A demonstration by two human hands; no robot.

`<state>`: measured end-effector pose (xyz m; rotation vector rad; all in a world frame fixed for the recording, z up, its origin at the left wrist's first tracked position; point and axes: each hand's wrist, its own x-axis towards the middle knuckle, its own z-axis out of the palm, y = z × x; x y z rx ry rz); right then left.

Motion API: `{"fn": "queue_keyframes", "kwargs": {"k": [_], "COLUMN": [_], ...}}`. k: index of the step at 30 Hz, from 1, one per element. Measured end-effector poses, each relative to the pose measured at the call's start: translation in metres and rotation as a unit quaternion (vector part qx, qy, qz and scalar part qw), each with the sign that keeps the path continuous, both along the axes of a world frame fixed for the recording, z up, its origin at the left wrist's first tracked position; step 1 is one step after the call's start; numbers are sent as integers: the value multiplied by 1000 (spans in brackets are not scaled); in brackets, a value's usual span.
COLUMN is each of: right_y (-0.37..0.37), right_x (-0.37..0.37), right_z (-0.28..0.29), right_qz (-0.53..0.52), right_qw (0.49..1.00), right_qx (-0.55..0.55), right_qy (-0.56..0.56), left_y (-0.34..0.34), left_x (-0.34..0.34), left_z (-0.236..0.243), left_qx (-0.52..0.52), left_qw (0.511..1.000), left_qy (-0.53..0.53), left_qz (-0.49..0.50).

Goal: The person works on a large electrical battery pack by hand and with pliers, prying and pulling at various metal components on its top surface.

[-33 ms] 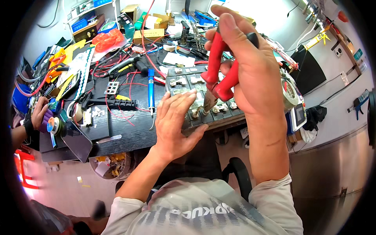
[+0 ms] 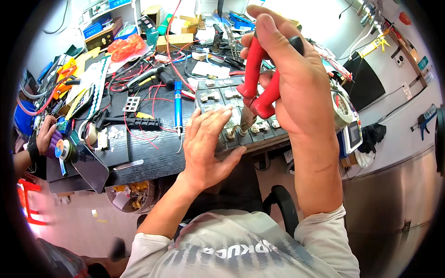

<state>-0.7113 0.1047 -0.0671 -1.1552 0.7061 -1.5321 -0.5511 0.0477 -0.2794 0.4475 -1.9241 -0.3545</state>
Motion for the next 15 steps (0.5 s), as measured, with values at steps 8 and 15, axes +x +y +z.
{"fn": "queue_keyframes", "kwargs": {"k": [8,15], "right_y": [-38,-16], "right_x": [26,12], "right_z": [-28,-42], "right_qz": [-273,-217], "right_qw": [930,957], "right_qx": [-49,-58], "right_qy": [242,184], "left_y": [-3,-5], "left_x": [0,2], "left_z": [-3,-4], "left_qx": [0,-1], "left_qw": [1000,1000], "left_qy": [7,8], "left_qz": [-7,-8]}}
